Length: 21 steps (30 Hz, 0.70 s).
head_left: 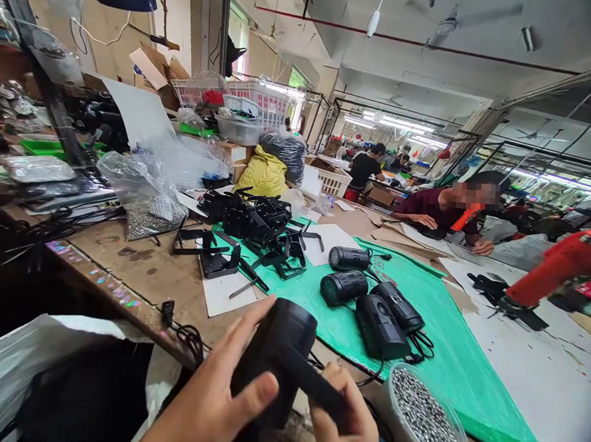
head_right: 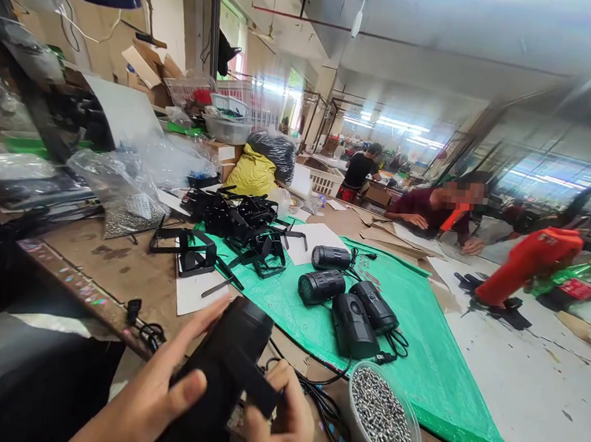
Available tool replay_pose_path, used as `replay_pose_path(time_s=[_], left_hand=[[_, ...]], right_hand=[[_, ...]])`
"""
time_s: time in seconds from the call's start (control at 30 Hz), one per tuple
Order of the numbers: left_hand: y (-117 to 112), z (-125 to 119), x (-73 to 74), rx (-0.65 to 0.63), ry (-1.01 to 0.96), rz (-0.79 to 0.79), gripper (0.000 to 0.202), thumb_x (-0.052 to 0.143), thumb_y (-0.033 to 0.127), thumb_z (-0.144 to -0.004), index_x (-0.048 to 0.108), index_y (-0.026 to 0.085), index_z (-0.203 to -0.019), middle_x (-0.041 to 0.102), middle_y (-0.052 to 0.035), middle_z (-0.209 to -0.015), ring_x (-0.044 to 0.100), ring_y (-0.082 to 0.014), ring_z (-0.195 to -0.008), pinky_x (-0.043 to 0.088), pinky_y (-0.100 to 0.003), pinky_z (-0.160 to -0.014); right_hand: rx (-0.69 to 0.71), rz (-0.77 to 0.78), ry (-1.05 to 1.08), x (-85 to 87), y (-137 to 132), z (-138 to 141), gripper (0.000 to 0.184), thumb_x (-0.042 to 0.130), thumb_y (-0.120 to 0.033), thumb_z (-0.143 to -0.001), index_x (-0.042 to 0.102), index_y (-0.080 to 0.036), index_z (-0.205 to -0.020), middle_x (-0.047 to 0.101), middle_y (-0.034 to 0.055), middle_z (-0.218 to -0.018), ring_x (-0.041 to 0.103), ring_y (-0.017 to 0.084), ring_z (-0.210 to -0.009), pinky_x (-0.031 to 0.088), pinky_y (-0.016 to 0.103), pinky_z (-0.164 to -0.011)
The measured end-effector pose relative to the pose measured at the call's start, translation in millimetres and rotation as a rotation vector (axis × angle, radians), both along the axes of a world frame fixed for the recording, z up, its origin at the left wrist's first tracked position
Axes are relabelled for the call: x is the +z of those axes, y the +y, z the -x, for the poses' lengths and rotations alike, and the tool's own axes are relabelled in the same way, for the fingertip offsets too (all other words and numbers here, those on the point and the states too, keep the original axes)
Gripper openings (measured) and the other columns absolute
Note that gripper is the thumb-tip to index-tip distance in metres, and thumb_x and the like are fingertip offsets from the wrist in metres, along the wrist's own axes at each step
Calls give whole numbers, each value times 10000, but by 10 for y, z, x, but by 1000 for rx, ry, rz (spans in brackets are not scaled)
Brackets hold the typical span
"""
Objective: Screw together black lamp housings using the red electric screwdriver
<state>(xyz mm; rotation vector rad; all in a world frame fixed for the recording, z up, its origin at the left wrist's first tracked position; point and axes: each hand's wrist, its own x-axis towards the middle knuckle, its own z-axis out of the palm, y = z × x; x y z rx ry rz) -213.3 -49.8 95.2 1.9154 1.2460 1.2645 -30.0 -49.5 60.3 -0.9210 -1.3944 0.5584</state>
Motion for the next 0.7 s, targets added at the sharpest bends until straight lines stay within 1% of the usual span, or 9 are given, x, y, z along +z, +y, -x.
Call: replay_pose_path(time_s=[0.03,0.1,0.13,0.2,0.27,0.33,0.43,0.53,0.7], left_hand=[[1,-7,-70,-38,38,13,811,474,723,-937,218,362,-1616,447,-75,-1613,475,-289,-1451,482,-476,-1123],[15,-33,-192,-38,121,42,893,689,574,-884,230,348,-1616,399,-81,-1637,436,-315,-1468,450,-519,-1129],[28,-50,-237,-20,150,62,899,733,470,-871,247,328,-1614,391,-94,-1638,426,-321,-1472,440,-534,-1129],[61,-88,-294,18,179,109,833,717,324,-868,315,277,-1596,389,-124,-1632,418,-320,-1473,420,-546,-1133],[96,-127,-321,37,176,142,814,704,267,-843,357,231,-1578,390,-154,-1626,420,-325,-1472,399,-554,-1145],[126,-165,-332,44,158,163,867,720,223,-793,351,207,-1576,389,-169,-1625,422,-330,-1472,386,-554,-1159],[168,-228,-343,54,123,157,932,716,186,-755,296,195,-1587,385,-163,-1630,413,-319,-1482,393,-535,-1176],[212,-291,-351,15,117,126,946,707,186,-755,264,208,-1590,356,-143,-1650,383,-302,-1503,378,-520,-1199],[244,-331,-358,-34,153,145,959,686,160,-746,246,231,-1595,286,-134,-1679,352,-301,-1519,354,-548,-1209]], right_hand=[[-47,156,88,-32,-15,10,274,646,-367,-892,524,-218,-696,485,-12,-653,475,156,-613,431,251,-577],[-92,378,212,-98,-26,36,330,716,-465,-836,582,-203,-687,528,1,-687,477,155,-639,437,246,-591],[-84,452,248,-128,-19,43,351,744,-499,-806,606,-197,-695,545,6,-702,486,158,-660,447,246,-612],[-12,539,280,-177,23,32,386,785,-542,-758,641,-186,-722,562,10,-705,505,159,-678,461,247,-636],[78,565,294,-209,87,-7,461,805,-609,-699,641,-178,-716,547,7,-660,494,154,-636,461,252,-604],[123,552,304,-227,148,-45,528,801,-662,-664,589,-179,-658,485,-13,-602,416,124,-559,421,239,-536],[79,523,328,-228,196,-53,589,762,-669,-716,440,-196,-577,350,-48,-575,311,97,-539,365,214,-506],[54,507,333,-207,197,-25,639,748,-671,-731,342,-207,-565,299,-53,-589,289,97,-557,355,210,-509],[42,515,291,-171,195,-9,617,721,-660,-767,329,-217,-591,275,-59,-597,252,95,-553,331,213,-490]])
